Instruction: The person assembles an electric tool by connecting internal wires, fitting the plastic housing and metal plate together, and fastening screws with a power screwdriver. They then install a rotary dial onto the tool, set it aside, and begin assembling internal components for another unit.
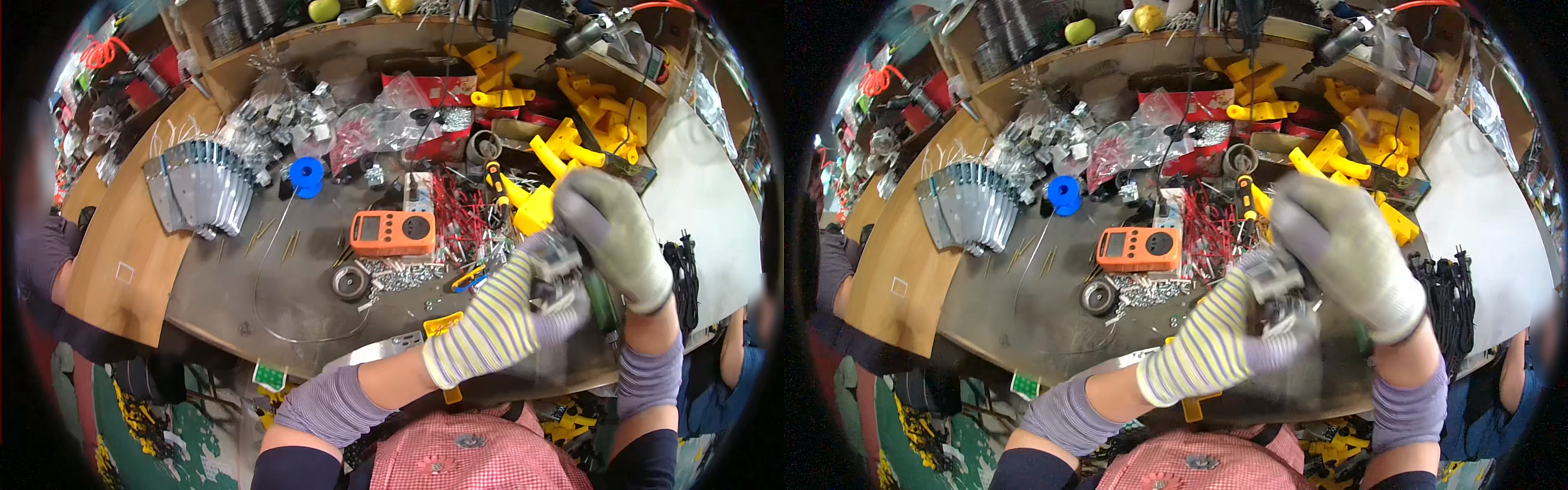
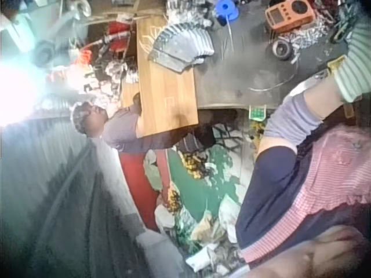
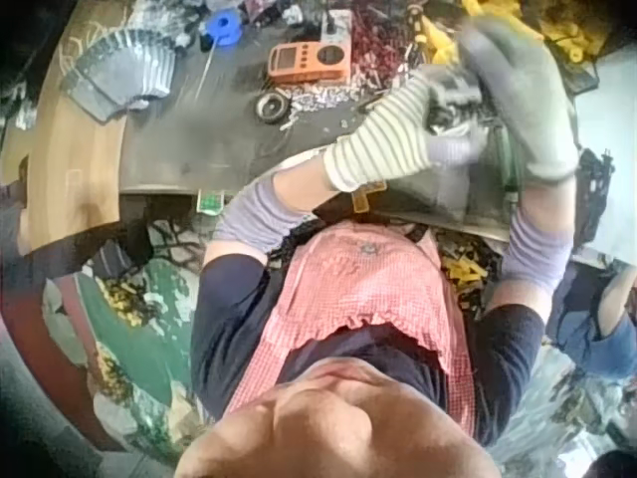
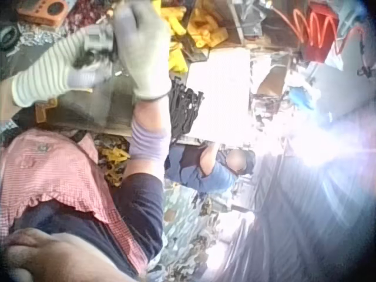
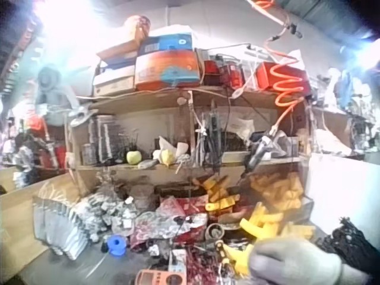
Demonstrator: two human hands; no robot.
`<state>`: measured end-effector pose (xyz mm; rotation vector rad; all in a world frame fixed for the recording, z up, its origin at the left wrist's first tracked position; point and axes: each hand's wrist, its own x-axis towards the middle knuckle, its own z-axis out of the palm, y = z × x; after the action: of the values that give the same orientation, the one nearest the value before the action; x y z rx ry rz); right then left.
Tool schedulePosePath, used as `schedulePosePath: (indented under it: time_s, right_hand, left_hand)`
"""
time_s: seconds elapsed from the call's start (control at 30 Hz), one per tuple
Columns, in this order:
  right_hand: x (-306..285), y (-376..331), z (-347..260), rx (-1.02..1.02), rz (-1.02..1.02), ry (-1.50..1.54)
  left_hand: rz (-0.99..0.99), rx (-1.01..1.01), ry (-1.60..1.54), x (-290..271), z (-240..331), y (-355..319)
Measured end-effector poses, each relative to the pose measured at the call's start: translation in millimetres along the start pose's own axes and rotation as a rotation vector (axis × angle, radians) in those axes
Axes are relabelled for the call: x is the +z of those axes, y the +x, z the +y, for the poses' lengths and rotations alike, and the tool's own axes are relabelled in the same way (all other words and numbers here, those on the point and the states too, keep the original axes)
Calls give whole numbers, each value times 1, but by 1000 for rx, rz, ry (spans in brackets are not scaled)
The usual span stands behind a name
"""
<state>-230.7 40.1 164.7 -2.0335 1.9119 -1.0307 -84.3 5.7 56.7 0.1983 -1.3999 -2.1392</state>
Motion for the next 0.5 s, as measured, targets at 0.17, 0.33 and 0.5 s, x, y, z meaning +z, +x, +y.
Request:
schedulePosePath:
  time_s: [0.17, 0.33, 0.5]
  right_hand:
    - [70, 42, 8, -68, -37, 295]
    - [105, 39, -2, 33, -433, 627]
    - [91, -2, 43, -89, -393, 459]
  left_hand:
    - [341, 101, -116, -28, 25, -28]
    - [735, 223, 155, -83, 13, -68]
    - [980, 344, 588, -191, 40, -91]
